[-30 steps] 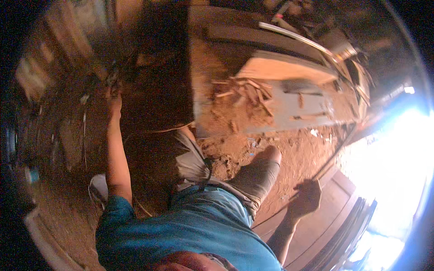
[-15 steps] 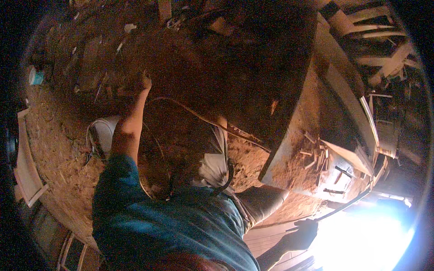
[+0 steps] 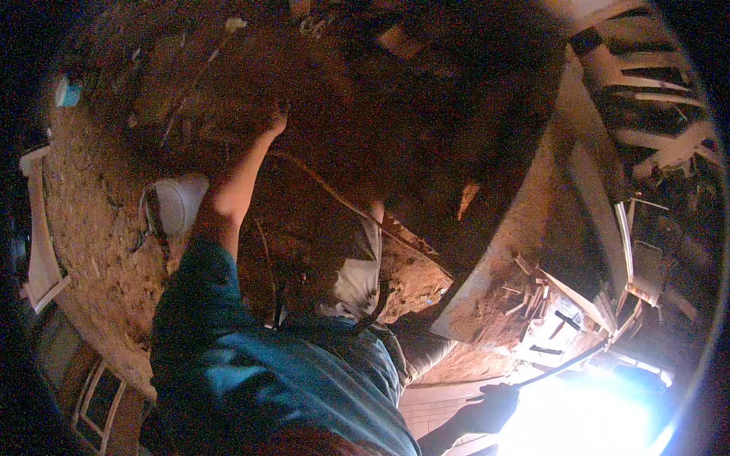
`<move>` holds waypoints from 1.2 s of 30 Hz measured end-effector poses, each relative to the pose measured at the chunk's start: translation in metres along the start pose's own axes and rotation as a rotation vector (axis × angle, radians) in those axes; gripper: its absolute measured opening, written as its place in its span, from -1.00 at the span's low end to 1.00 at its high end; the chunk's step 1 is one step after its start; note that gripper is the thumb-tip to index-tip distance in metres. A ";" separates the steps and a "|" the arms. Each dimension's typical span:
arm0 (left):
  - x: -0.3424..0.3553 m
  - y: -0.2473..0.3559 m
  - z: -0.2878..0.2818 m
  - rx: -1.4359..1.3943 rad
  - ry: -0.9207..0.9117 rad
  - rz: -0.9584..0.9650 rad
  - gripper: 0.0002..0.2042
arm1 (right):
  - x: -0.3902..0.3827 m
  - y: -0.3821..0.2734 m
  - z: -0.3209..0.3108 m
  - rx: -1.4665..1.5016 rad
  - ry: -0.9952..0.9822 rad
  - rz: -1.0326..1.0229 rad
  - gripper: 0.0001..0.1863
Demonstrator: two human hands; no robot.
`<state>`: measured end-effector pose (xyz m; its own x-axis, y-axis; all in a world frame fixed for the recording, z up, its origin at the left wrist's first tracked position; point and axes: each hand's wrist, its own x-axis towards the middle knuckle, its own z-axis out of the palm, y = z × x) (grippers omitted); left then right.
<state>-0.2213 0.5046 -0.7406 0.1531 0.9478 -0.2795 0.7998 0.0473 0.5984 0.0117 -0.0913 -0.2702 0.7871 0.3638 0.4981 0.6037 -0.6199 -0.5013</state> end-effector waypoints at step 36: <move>-0.461 0.429 -0.088 -0.221 -0.212 1.455 -0.66 | -0.050 0.072 -0.043 0.163 -0.061 0.305 -0.75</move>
<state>0.0001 0.1159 -0.2895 0.8165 0.1428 0.5594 -0.2246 -0.8140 0.5357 0.0101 -0.1839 -0.3012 0.9374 0.2230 0.2674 0.3482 -0.5892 -0.7291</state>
